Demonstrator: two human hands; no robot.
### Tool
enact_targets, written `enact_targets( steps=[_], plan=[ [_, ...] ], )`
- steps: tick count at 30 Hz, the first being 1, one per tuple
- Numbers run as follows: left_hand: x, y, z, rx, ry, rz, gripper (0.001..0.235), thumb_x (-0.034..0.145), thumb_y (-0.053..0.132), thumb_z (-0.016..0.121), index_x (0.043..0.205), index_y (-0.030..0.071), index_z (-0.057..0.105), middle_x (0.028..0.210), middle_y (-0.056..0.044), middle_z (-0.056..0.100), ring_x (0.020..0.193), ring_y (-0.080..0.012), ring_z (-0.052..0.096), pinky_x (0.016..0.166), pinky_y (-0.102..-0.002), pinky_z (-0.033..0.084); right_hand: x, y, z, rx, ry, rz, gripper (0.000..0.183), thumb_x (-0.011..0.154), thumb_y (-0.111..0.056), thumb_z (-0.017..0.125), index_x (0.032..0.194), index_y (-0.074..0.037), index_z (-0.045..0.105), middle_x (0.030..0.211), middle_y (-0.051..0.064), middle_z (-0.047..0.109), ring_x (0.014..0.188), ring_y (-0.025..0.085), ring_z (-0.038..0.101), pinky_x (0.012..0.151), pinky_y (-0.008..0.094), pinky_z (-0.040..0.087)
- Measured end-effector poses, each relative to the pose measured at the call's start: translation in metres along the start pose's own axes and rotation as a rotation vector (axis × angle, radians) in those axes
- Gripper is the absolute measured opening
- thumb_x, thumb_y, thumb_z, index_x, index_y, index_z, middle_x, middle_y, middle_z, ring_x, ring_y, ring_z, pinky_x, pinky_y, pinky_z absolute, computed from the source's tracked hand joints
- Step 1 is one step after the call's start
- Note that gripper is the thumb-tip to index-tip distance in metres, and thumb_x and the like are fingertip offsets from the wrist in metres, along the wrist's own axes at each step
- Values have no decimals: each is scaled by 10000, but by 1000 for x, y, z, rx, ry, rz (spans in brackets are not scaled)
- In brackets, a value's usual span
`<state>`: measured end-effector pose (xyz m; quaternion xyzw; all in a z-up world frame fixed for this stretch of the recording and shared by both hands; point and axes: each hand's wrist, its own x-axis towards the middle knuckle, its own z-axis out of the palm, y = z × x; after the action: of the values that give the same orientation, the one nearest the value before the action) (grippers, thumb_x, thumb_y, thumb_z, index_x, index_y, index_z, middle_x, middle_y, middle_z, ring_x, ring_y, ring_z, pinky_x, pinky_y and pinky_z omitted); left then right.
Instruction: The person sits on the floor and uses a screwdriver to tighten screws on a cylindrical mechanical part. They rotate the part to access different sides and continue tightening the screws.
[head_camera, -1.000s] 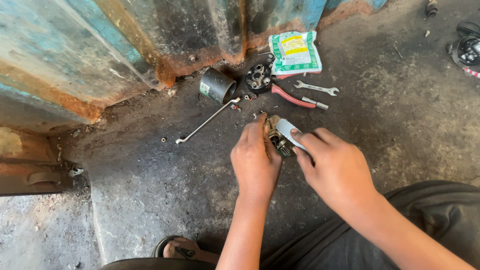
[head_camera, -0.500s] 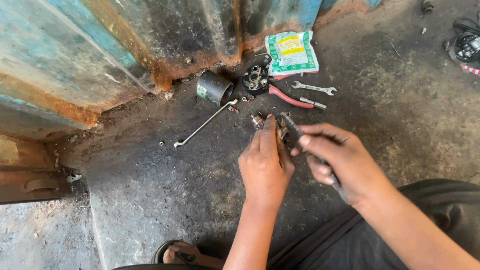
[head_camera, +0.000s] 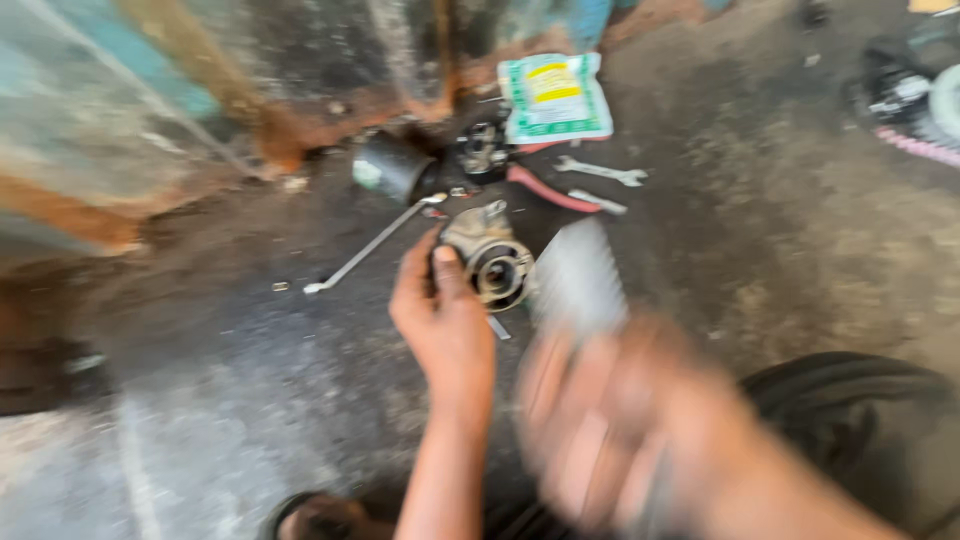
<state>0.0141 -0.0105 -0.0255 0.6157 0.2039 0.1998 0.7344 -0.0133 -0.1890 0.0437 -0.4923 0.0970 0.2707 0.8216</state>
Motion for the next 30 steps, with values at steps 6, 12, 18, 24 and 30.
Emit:
enact_targets(
  steps=[6, 12, 18, 24, 30],
  plan=[
    [-3, -12, -3, 172, -68, 89, 230, 1064, 34, 559, 1233, -32, 699, 1017, -73, 675, 886, -111, 584, 800, -268, 503, -34, 9, -27, -298, -23, 180, 313, 970, -190, 604, 1248, -46, 609, 899, 103, 644, 616, 125, 514, 526, 267, 401],
    [7, -10, -4, 46, -65, -20, 197, 1049, 36, 534, 1137, -32, 697, 1000, -46, 709, 878, -80, 639, 792, -248, 527, -27, 5, -17, -624, -88, 154, 312, 978, -219, 590, 1238, -50, 618, 928, 116, 665, 682, 166, 560, 589, 298, 436],
    [1, -7, 0, 30, -151, -16, 212, 1060, 46, 514, 1104, -30, 707, 974, -61, 717, 853, -77, 636, 767, -239, 521, -19, 24, 0, -821, -179, 136, 315, 986, -248, 576, 1229, -54, 626, 956, 130, 685, 748, 208, 606, 651, 328, 472],
    [5, -1, -2, 31, -143, -78, 226, 1049, 61, 504, 1098, -19, 709, 937, -55, 711, 803, -72, 622, 713, -239, 507, -9, 25, 13, -960, -261, 53, 322, 995, -277, 562, 1219, -57, 635, 985, 144, 705, 815, 250, 652, 713, 358, 507],
    [11, -6, -7, 138, 9, -56, 213, 1033, 60, 518, 1094, -37, 698, 921, -84, 723, 806, -123, 620, 747, -279, 527, 10, 38, 50, -1165, -220, -120, 334, 1003, -306, 547, 1210, -61, 643, 1013, 158, 725, 881, 291, 697, 775, 389, 542]
  ],
)
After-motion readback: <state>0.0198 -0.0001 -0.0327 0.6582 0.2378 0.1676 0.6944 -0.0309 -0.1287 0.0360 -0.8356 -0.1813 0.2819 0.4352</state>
